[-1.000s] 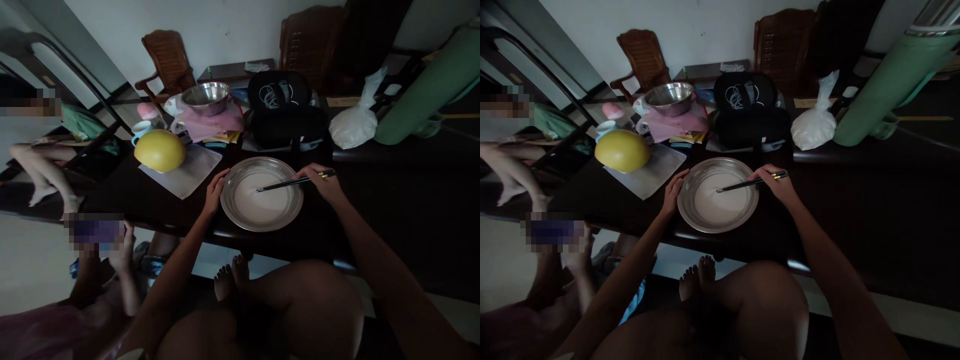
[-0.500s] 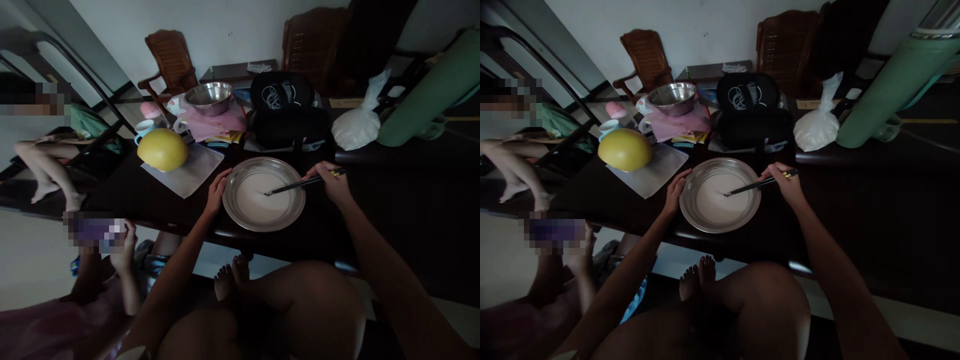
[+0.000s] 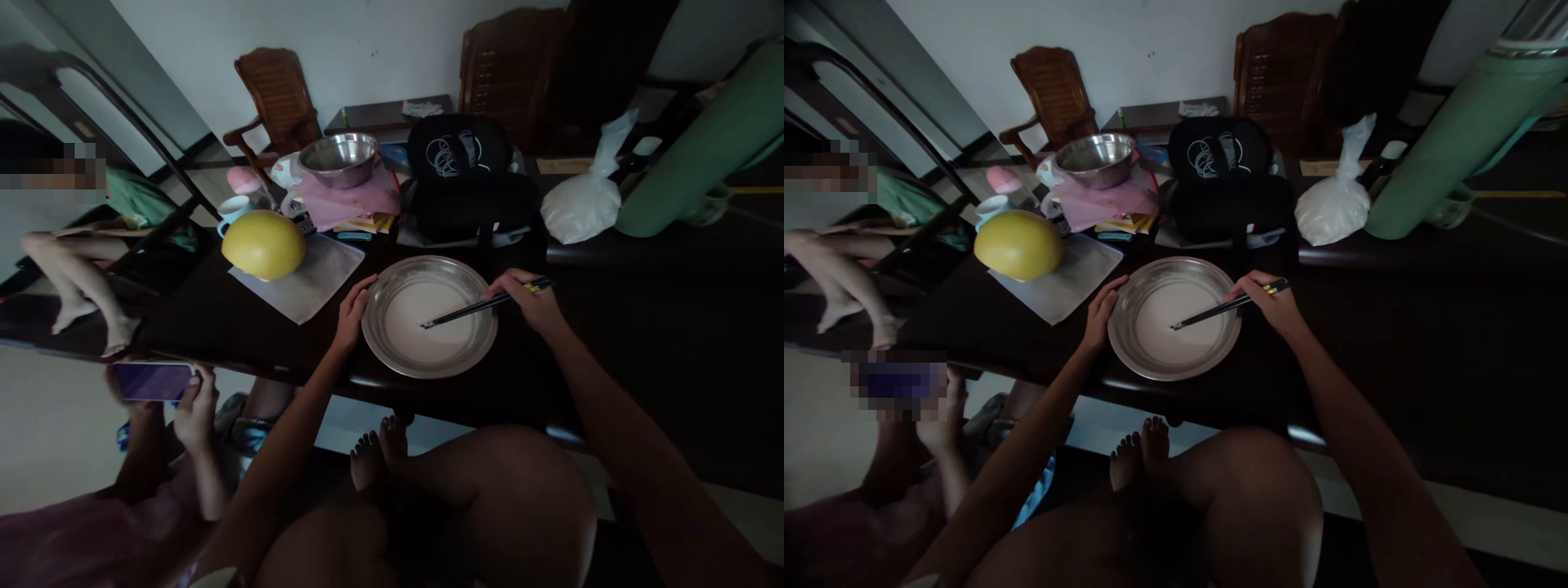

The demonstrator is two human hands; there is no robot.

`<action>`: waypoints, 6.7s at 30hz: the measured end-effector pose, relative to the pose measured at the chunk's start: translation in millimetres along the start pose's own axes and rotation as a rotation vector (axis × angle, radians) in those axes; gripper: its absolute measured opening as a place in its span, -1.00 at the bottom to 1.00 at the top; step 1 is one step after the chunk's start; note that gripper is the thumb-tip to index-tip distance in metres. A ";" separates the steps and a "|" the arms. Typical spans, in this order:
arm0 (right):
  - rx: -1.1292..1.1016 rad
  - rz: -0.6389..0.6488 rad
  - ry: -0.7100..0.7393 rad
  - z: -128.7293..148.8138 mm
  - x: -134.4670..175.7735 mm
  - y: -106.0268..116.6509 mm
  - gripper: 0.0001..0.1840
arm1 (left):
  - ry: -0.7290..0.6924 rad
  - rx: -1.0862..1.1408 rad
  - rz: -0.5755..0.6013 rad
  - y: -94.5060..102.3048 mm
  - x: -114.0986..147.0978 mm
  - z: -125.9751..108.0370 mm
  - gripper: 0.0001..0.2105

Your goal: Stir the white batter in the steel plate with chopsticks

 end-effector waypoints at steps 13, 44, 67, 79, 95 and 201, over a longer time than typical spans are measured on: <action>0.108 0.009 0.040 3.0 0.1 -1.2 -0.63 | -0.006 -0.009 0.002 -0.1 0.3 -1.5 -0.58; 0.040 0.031 -0.040 3.3 6.1 0.6 -0.69 | 0.000 0.019 0.019 -0.3 6.4 -1.8 -0.60; 0.106 0.032 -0.049 4.1 6.4 1.2 -0.73 | -0.009 0.036 0.017 -0.2 6.1 1.1 -0.56; 0.107 -0.009 -0.022 7.3 7.4 0.7 -0.75 | -0.014 0.047 0.019 -0.1 5.2 3.2 -0.57; 0.024 -0.032 -0.051 2.7 5.8 6.4 -0.69 | -0.008 0.041 0.004 -0.6 5.3 -1.3 -0.62; 0.120 -0.007 0.034 6.8 4.8 3.1 -0.73 | -0.007 0.017 0.003 -1.0 4.6 -1.6 -0.60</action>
Point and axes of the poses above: each hand's wrist, its own x-axis away from the middle knuckle, its own y-axis out of the back of the hand, z = x × y, the point moved 4 cm from there along -x, towards the middle knuckle
